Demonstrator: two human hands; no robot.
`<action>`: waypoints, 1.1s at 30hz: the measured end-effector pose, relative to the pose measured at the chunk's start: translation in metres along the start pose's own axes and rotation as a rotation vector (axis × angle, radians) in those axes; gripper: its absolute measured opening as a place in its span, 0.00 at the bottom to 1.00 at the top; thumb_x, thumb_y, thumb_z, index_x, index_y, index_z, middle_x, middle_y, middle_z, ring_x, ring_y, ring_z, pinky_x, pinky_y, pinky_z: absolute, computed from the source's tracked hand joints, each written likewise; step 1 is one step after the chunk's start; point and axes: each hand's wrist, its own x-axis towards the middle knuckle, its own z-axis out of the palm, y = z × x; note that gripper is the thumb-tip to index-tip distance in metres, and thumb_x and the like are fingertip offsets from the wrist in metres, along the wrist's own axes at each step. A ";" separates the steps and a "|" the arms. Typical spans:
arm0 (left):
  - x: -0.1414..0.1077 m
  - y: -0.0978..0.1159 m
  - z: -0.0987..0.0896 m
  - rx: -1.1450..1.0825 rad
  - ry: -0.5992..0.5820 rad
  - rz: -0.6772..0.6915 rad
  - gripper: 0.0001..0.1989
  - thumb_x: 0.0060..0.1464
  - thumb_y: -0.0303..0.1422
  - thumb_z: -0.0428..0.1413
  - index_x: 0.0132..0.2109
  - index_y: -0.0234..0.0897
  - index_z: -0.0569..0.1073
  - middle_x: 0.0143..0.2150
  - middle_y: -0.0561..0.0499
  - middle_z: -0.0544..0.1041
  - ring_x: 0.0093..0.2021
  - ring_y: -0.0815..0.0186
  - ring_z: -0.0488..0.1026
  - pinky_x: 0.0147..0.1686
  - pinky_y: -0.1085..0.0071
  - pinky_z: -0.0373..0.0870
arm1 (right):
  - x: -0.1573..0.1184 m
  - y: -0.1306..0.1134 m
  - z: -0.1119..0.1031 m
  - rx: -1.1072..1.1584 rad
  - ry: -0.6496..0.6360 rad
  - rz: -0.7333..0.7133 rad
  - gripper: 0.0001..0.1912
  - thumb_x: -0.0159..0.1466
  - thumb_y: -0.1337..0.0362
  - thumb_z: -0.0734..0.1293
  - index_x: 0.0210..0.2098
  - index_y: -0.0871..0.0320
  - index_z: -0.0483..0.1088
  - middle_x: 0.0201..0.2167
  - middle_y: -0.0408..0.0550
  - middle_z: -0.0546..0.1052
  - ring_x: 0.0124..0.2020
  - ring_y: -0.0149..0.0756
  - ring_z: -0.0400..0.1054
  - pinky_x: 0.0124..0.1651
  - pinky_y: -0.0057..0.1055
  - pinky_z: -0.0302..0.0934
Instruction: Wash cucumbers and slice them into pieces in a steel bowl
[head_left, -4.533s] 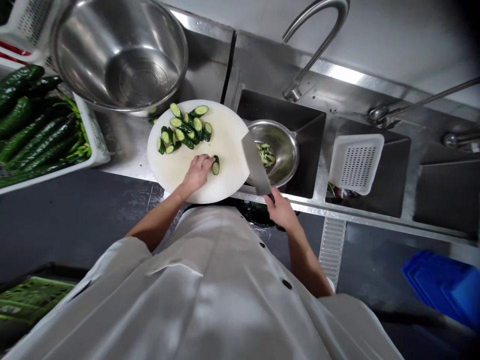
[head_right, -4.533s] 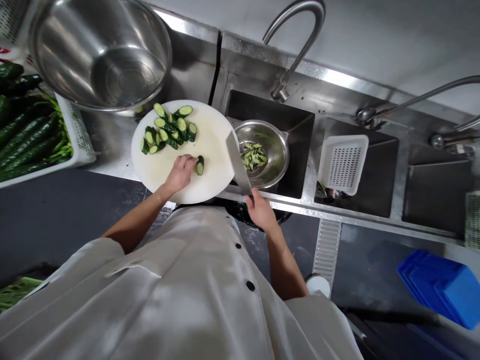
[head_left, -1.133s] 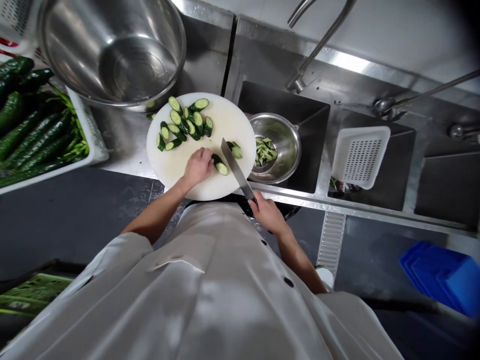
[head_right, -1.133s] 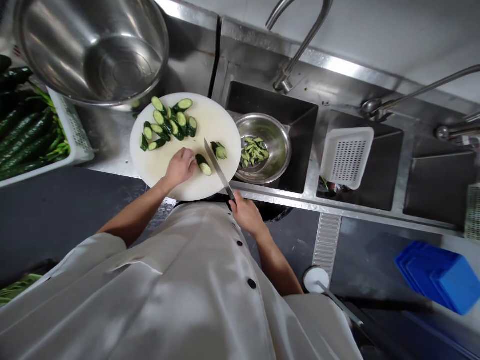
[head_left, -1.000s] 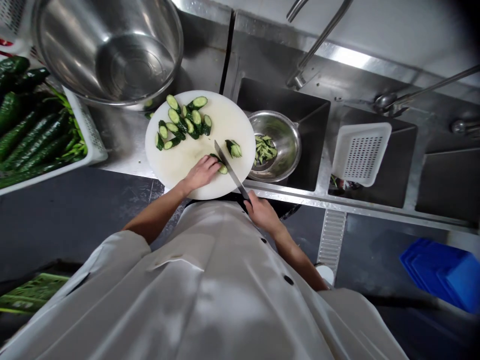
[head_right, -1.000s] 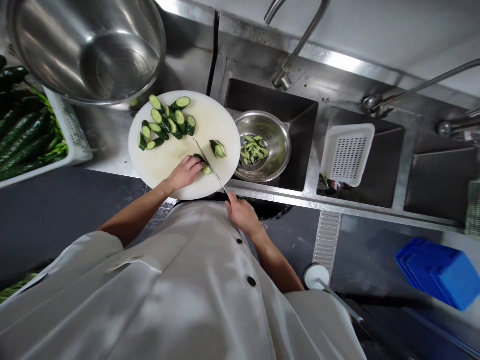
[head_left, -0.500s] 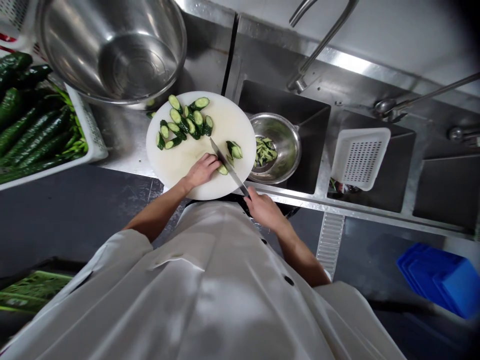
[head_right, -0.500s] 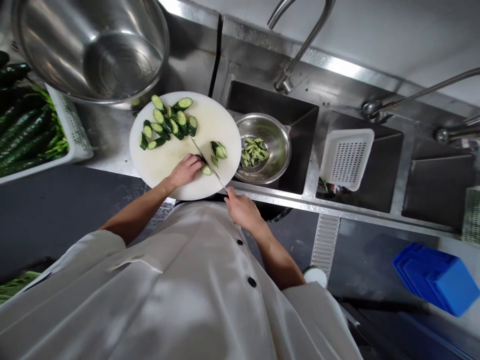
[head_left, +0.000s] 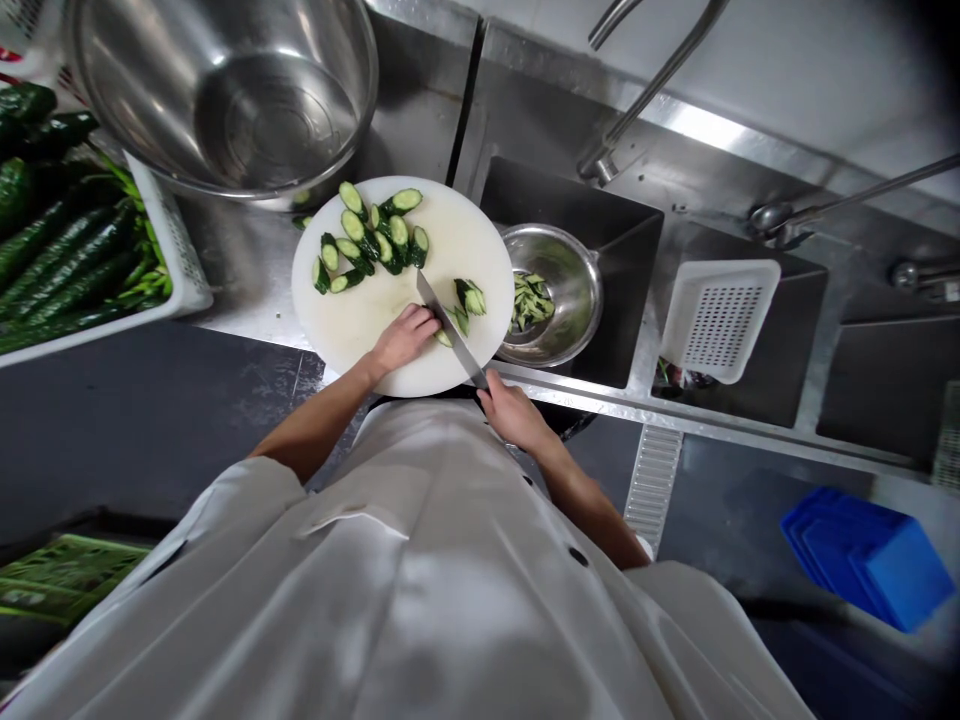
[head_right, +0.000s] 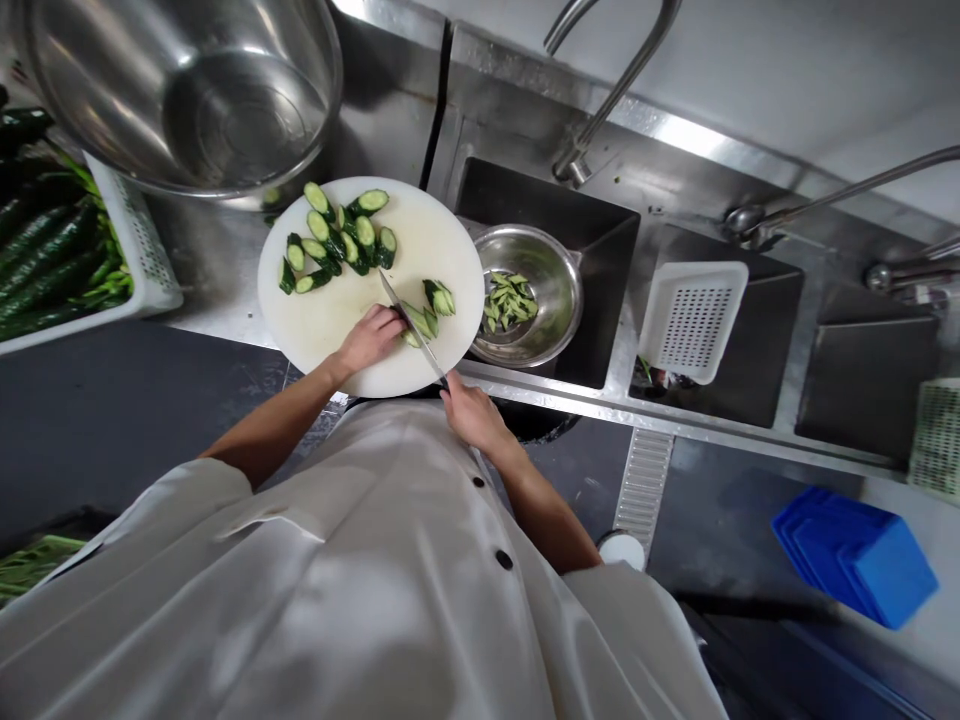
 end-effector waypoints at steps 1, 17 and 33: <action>0.000 0.000 0.000 0.012 0.006 0.003 0.15 0.70 0.25 0.45 0.49 0.37 0.77 0.43 0.43 0.75 0.45 0.56 0.69 0.49 0.58 0.72 | 0.001 0.000 0.000 0.000 0.000 0.005 0.21 0.78 0.59 0.53 0.66 0.61 0.61 0.45 0.59 0.82 0.47 0.52 0.77 0.43 0.34 0.58; -0.006 -0.002 -0.001 0.007 0.034 0.018 0.17 0.72 0.26 0.43 0.48 0.34 0.77 0.44 0.42 0.77 0.47 0.56 0.70 0.51 0.60 0.74 | 0.002 -0.007 0.003 0.053 0.010 -0.003 0.22 0.78 0.60 0.54 0.67 0.62 0.61 0.46 0.59 0.82 0.47 0.52 0.76 0.44 0.34 0.58; -0.008 -0.002 0.002 -0.012 0.055 -0.012 0.16 0.72 0.27 0.44 0.48 0.36 0.77 0.43 0.44 0.78 0.46 0.58 0.72 0.50 0.61 0.75 | 0.007 0.001 0.010 0.067 0.051 -0.033 0.24 0.77 0.58 0.54 0.67 0.60 0.62 0.46 0.59 0.81 0.48 0.54 0.75 0.46 0.37 0.61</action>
